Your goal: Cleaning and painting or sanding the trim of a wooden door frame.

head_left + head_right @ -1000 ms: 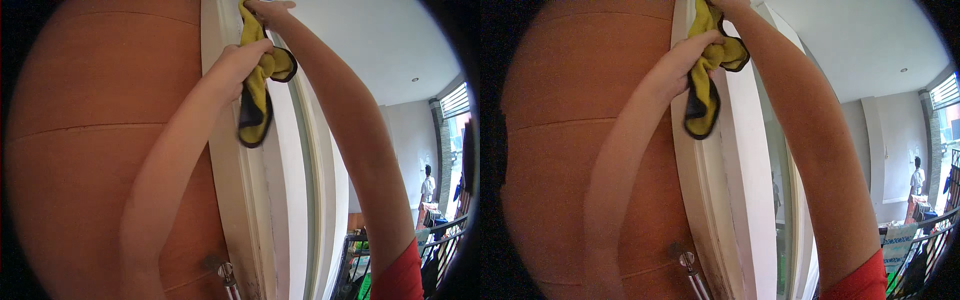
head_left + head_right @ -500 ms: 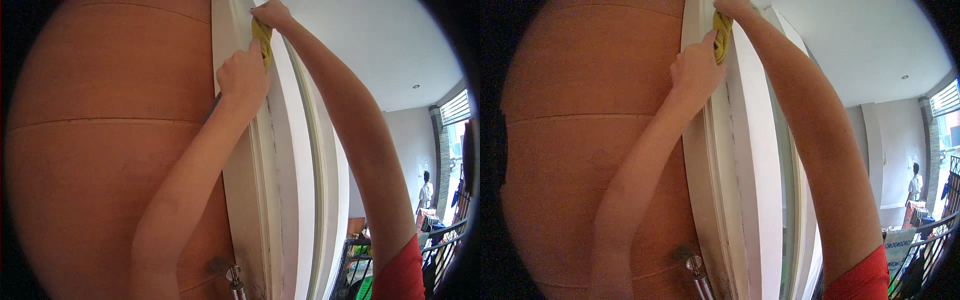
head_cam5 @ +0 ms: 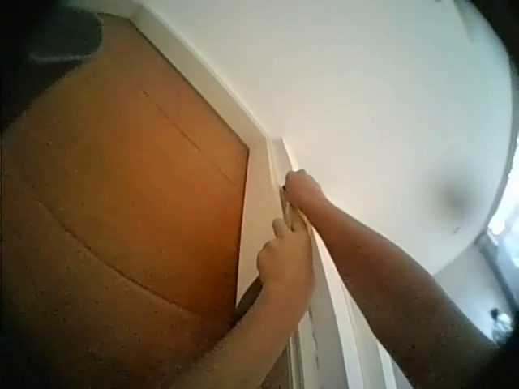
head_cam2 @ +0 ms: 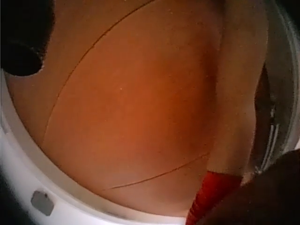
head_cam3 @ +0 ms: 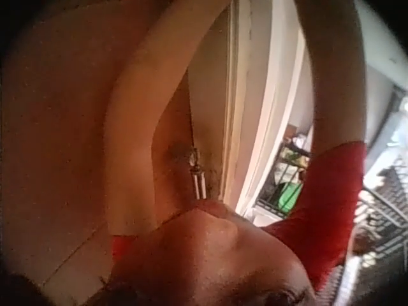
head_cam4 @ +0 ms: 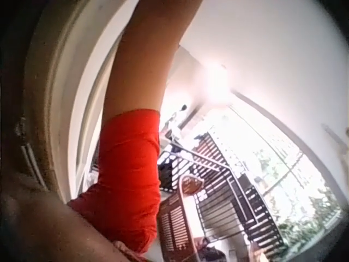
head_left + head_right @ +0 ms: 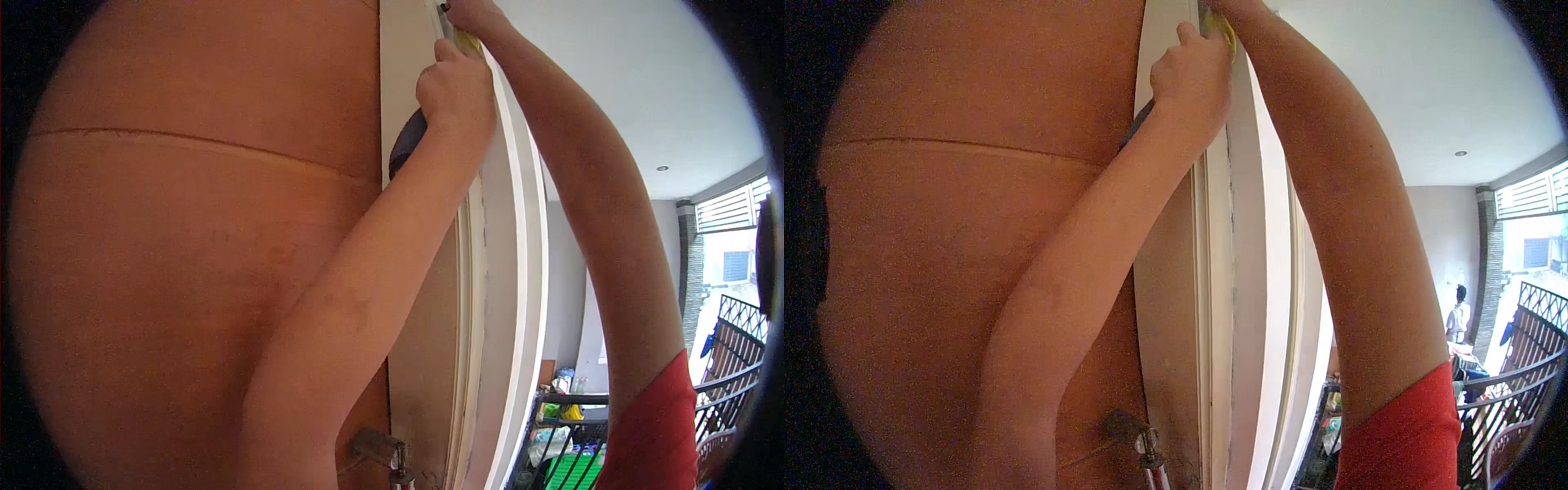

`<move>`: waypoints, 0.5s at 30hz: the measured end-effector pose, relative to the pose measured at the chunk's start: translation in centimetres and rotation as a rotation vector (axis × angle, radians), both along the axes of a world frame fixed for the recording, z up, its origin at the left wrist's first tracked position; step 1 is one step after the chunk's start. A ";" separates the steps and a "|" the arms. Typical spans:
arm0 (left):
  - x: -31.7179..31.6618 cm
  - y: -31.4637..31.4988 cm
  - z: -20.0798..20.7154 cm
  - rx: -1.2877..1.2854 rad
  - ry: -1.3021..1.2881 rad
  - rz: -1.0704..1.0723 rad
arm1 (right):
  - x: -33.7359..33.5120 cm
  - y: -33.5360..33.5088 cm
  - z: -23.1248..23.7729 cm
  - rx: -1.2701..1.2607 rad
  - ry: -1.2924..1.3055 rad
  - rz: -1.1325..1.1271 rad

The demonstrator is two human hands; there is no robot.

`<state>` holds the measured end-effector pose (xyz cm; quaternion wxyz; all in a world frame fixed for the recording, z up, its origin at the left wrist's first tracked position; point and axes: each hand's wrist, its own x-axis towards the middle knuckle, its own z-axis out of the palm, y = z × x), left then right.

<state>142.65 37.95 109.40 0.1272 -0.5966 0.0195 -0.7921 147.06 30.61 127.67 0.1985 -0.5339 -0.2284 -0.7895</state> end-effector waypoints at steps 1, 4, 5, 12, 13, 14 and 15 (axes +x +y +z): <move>0.2 -0.3 0.1 -0.006 -0.003 -0.001 | 0.4 -0.8 -0.1 -0.025 -0.002 -0.081; 0.2 0.7 0.2 -0.037 0.029 0.032 | -0.4 0.6 -0.3 -0.107 0.058 -0.189; 0.2 0.9 0.2 -0.043 0.028 0.030 | -0.7 0.9 -0.3 -0.139 0.130 -0.222; -0.3 0.1 0.4 -0.009 0.052 0.001 | -0.4 -0.7 1.2 -0.187 0.081 -0.338; 0.0 0.1 0.5 0.000 0.034 -0.041 | -0.2 -0.8 1.2 -0.173 0.071 -0.331; -0.1 0.5 0.4 -0.011 0.033 -0.033 | -0.3 -0.2 1.0 -0.172 0.055 -0.317; -0.2 1.0 0.3 -0.021 0.032 -0.021 | -0.7 0.5 1.0 -0.182 0.052 -0.309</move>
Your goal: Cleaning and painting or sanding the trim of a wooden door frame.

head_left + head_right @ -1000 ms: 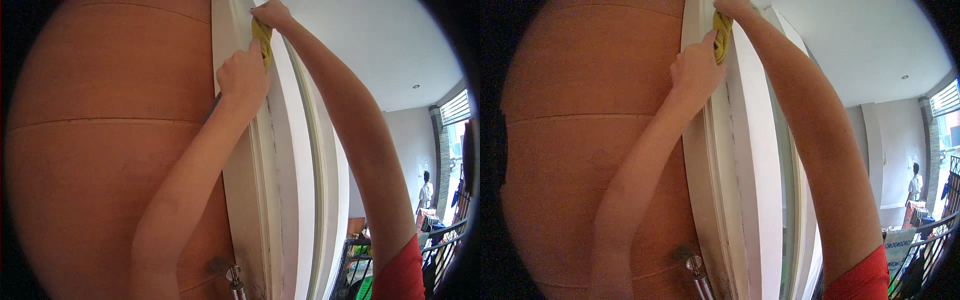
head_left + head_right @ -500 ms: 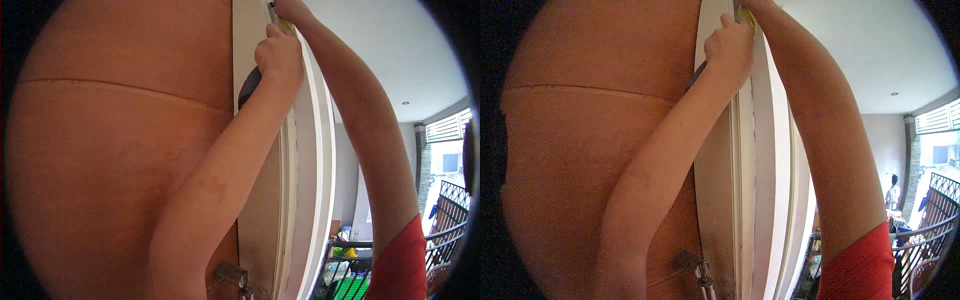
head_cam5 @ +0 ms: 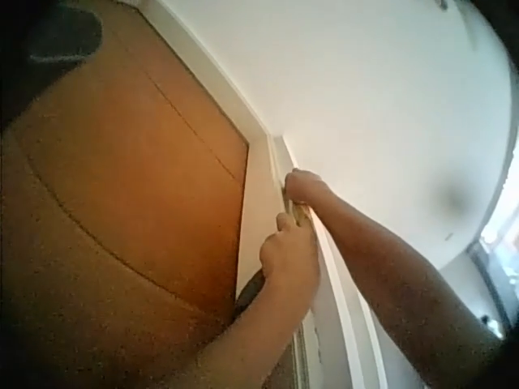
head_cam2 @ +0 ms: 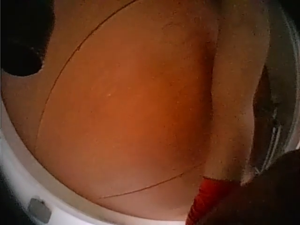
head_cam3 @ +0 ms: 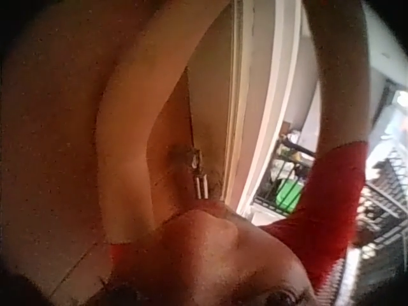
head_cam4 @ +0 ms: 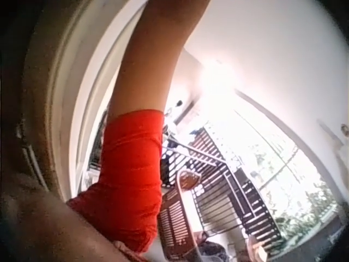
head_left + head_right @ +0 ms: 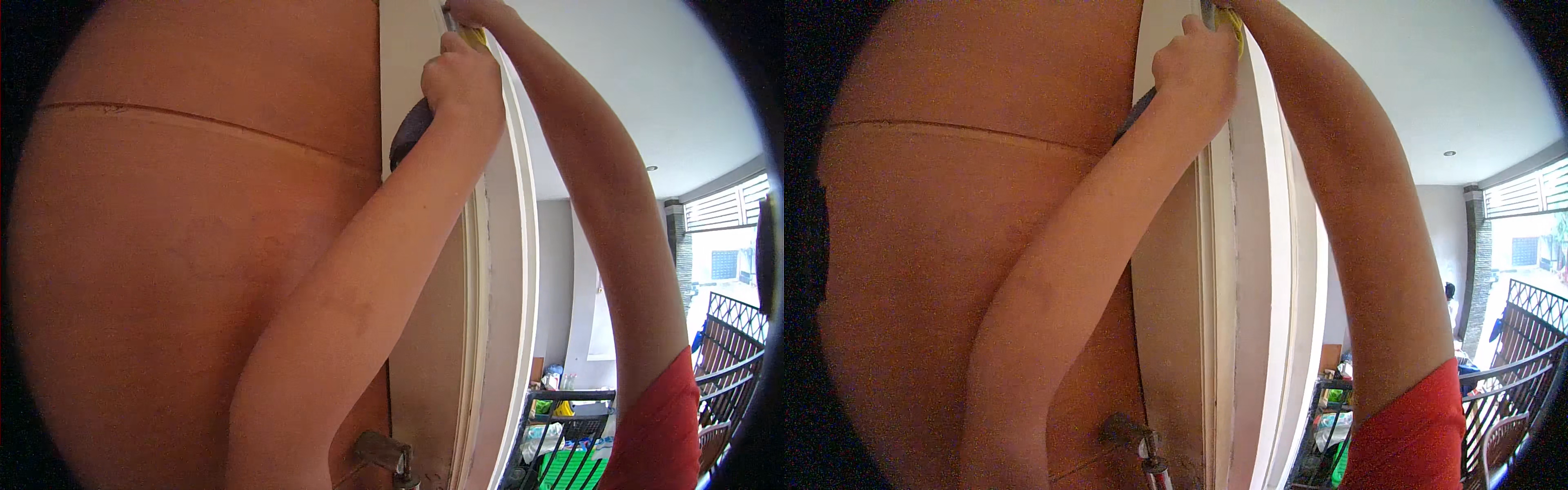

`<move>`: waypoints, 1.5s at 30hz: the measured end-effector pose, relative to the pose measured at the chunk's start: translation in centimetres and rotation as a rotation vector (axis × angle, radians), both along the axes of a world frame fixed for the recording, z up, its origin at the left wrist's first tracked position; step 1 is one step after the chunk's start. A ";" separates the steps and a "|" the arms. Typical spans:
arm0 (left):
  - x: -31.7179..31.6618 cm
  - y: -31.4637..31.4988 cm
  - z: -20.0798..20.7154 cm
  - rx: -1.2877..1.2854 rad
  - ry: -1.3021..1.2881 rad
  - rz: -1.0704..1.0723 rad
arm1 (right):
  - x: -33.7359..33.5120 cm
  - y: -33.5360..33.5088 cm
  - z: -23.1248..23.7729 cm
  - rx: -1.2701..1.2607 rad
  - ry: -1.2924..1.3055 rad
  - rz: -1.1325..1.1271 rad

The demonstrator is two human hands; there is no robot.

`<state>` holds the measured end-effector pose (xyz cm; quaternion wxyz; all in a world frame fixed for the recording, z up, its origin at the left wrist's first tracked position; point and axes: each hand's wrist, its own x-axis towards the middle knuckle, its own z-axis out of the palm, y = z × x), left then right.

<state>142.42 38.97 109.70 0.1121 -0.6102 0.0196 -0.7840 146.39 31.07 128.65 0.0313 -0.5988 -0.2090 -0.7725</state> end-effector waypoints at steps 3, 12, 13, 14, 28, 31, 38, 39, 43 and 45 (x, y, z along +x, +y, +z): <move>-0.9 -1.0 -0.6 0.019 0.054 0.025 | 0.8 -2.4 1.1 -0.075 0.081 -0.190; -1.4 -1.4 -0.4 -0.022 0.171 0.151 | 2.9 -2.8 -0.8 -0.411 -0.287 0.233; -1.7 -1.4 -0.2 -0.042 0.193 0.188 | 2.4 -2.8 -0.4 -0.408 -0.257 0.179; -1.6 -1.5 -0.3 -0.037 0.195 0.183 | 2.2 -3.2 -0.3 -0.396 -0.218 0.117; -1.5 -3.0 -1.2 0.008 0.248 0.102 | 0.9 -3.9 0.2 -0.397 0.005 -0.221; -2.7 -2.1 -1.5 -0.108 0.400 0.131 | -2.2 -3.0 -3.6 -0.535 -0.028 -0.401; -4.7 -3.3 -0.5 -0.081 0.486 0.031 | 1.3 -3.3 1.9 -0.252 0.099 -0.438; -4.9 -3.0 -0.4 -0.077 0.449 0.030 | 0.8 -3.3 1.8 -0.236 0.123 -0.514; -4.5 -0.7 -0.9 -0.192 0.485 0.074 | -1.2 -2.3 -3.2 -0.305 0.263 -0.037; -4.0 -0.5 -2.1 -0.177 0.438 0.113 | -1.2 -1.4 -4.9 -0.405 0.155 -0.213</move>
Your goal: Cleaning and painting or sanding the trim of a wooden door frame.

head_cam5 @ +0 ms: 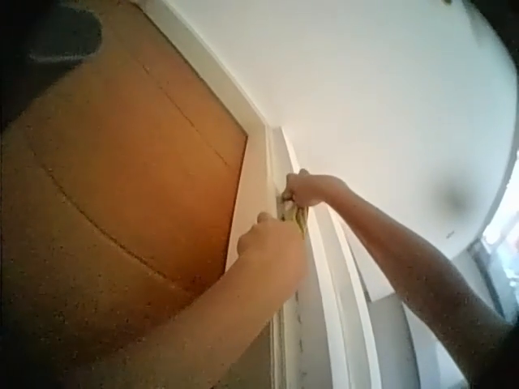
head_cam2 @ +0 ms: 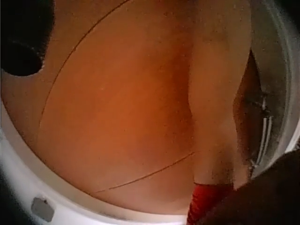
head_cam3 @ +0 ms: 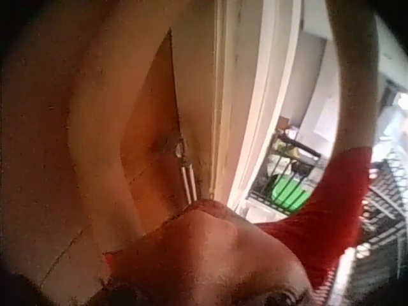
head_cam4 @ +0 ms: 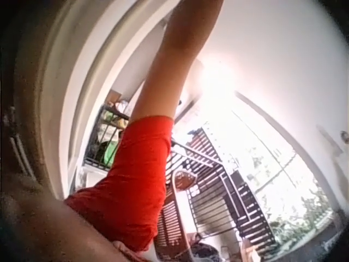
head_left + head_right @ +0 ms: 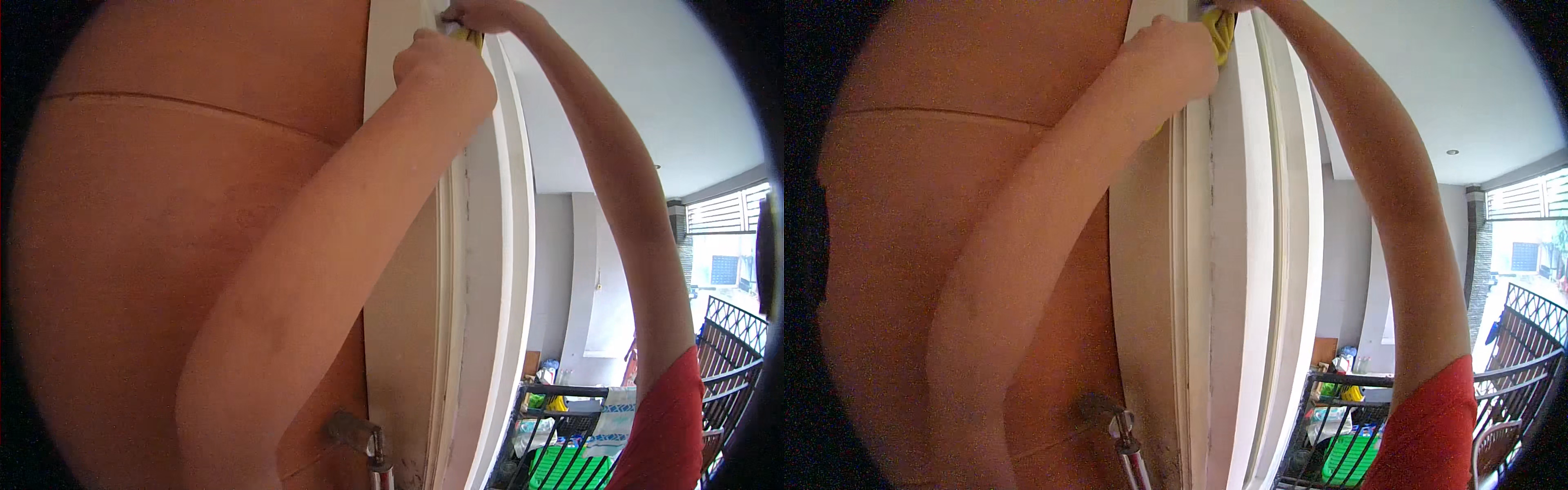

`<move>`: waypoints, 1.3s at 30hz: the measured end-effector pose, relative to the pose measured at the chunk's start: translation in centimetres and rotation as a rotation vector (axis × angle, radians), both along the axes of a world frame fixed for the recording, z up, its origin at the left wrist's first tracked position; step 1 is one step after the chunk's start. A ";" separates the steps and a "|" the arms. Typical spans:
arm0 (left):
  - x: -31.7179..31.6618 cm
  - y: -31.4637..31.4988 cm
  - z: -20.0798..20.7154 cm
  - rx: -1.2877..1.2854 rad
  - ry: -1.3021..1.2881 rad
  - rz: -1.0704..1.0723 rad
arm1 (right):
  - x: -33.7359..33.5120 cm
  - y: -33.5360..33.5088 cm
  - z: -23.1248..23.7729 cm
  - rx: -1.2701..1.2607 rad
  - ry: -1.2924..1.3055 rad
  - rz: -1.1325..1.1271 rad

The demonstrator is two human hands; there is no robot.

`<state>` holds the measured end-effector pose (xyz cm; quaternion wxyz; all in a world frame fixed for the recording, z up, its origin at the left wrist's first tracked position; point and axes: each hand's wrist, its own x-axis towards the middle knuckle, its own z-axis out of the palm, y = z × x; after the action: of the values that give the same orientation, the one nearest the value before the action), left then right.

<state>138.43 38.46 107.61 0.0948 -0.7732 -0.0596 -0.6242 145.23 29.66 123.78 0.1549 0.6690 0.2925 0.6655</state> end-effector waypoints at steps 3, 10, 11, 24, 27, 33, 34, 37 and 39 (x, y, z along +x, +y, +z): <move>-0.6 -1.6 -1.6 0.070 -0.055 0.000 | 1.6 -1.9 -0.6 -0.124 -0.254 0.091; -0.2 -3.1 -2.3 0.133 -0.186 -0.001 | 4.1 -2.8 0.3 -0.059 -0.127 0.172; -1.1 -3.1 -3.0 0.131 -0.178 0.008 | 3.9 -3.3 -1.6 -0.191 -0.164 0.426; -2.1 -4.0 -9.4 0.136 0.020 0.079 | 4.4 0.9 -5.5 0.254 -0.281 0.079; -1.7 -3.8 -9.8 0.156 0.022 0.031 | 7.4 -1.1 -4.2 0.136 -0.415 0.282; -2.5 -4.5 -12.7 0.175 -0.001 -0.103 | 8.3 -0.7 -7.4 0.069 -0.579 0.219; -2.3 -4.7 -12.8 0.194 -0.043 -0.085 | 7.3 -0.5 -7.3 0.068 -0.576 0.216; -0.3 -4.0 -10.7 0.232 -0.185 -0.007 | 3.0 -0.2 -8.4 0.122 -0.196 -0.015; 0.9 -4.0 -9.4 0.289 -0.263 0.015 | 4.1 -1.8 -7.4 0.091 -0.385 0.234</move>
<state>139.31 34.43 98.17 0.2010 -0.6627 0.0131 -0.7213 149.33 27.83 116.38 0.0993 0.4973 0.3027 0.8070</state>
